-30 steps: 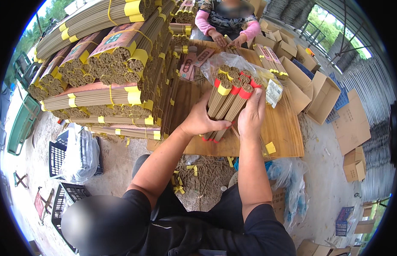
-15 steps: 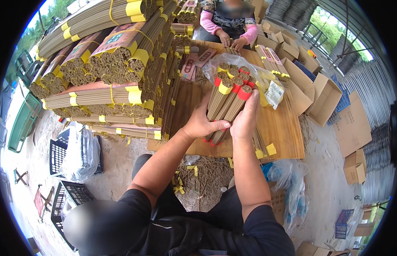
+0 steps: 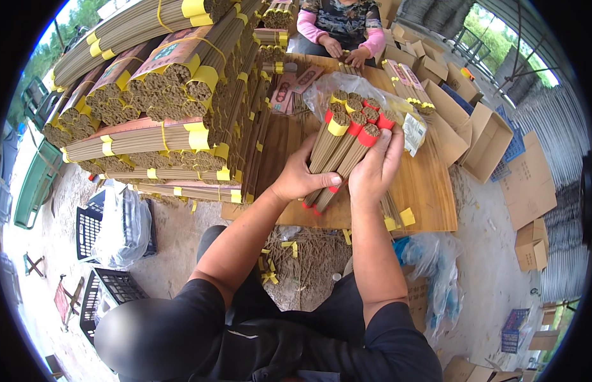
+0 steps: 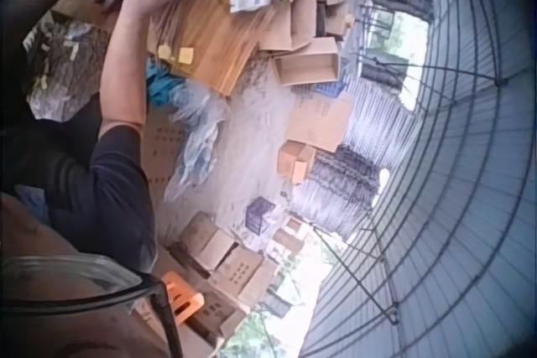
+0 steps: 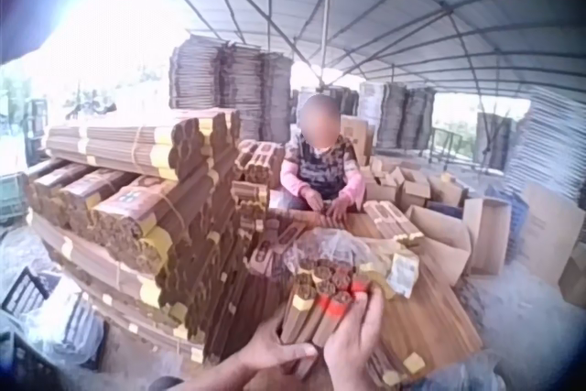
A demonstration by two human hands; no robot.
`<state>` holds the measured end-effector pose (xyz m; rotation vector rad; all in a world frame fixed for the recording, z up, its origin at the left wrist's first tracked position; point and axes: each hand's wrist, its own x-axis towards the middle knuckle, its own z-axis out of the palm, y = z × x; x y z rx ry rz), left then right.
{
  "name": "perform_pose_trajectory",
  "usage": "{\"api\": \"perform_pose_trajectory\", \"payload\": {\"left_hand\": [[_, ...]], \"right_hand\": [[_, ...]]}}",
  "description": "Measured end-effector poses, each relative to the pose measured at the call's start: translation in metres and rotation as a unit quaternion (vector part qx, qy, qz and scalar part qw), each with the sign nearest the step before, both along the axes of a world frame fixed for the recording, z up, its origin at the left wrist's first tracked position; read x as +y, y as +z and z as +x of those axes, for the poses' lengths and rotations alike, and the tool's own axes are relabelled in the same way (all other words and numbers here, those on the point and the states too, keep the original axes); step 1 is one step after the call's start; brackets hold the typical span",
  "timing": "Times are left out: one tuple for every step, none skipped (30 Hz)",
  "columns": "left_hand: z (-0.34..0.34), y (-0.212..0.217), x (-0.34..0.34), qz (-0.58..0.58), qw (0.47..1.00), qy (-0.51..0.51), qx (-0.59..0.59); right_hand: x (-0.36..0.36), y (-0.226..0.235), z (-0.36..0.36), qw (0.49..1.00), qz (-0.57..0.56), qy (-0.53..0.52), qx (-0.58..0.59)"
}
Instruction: The person gathers loose incense sticks from a table, aligns them into bundles, and secures them with red and yellow rubber bands. The person then places the finished bundles onto a large stack of similar bundles.
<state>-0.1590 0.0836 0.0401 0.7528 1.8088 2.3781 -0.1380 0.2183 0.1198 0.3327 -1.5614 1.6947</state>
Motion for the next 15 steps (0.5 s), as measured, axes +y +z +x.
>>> {"api": "perform_pose_trajectory", "payload": {"left_hand": [[0.0,-0.001,-0.002,0.002,1.0,-0.004,-0.004],[0.001,-0.002,-0.003,0.004,1.0,-0.007,-0.009],[0.001,-0.002,-0.002,0.003,1.0,-0.005,-0.007],[0.001,-0.002,-0.002,0.001,1.0,-0.004,-0.005],[0.002,-0.002,-0.002,-0.001,1.0,-0.002,-0.003],[0.002,-0.002,-0.001,0.003,1.0,0.003,-0.002],[0.003,-0.002,-0.001,0.007,1.0,0.007,-0.001],[0.003,-0.002,0.0,0.011,1.0,0.011,0.0],[0.002,-0.004,-0.002,0.01,1.0,0.007,0.001],[0.0,-0.007,-0.004,0.008,1.0,0.003,0.002],[-0.001,-0.01,-0.006,0.006,1.0,-0.002,0.003],[-0.001,-0.009,-0.008,0.0,1.0,-0.009,0.006],[-0.001,-0.009,-0.01,-0.006,1.0,-0.017,0.009],[-0.001,-0.008,-0.01,-0.012,1.0,-0.025,0.011],[0.001,-0.008,-0.009,-0.016,1.0,-0.021,0.012]], "right_hand": [[0.002,0.001,0.002,1.0,0.008,0.013,-0.011],[0.003,0.001,0.003,0.999,0.016,0.026,-0.022],[0.003,0.001,0.003,0.999,0.004,0.034,-0.01],[0.003,0.001,0.001,0.999,-0.007,0.044,0.002],[0.003,0.0,0.0,0.998,-0.019,0.053,0.014],[0.004,-0.003,-0.003,0.996,-0.015,0.074,0.045],[0.004,-0.008,-0.007,0.993,-0.012,0.095,0.075],[0.004,-0.013,-0.005,0.991,0.002,0.109,0.08],[0.003,-0.017,-0.003,0.989,0.015,0.124,0.084],[0.004,-0.018,-0.002,0.988,0.047,0.124,0.073],[0.007,-0.018,-0.002,0.987,0.079,0.123,0.061],[0.009,-0.018,-0.001,0.985,0.11,0.122,0.05],[0.009,-0.018,-0.002,0.985,0.103,0.129,0.056],[0.01,-0.018,-0.003,0.986,0.1,0.126,0.052],[0.012,-0.02,-0.004,0.987,0.097,0.122,0.047]]}}
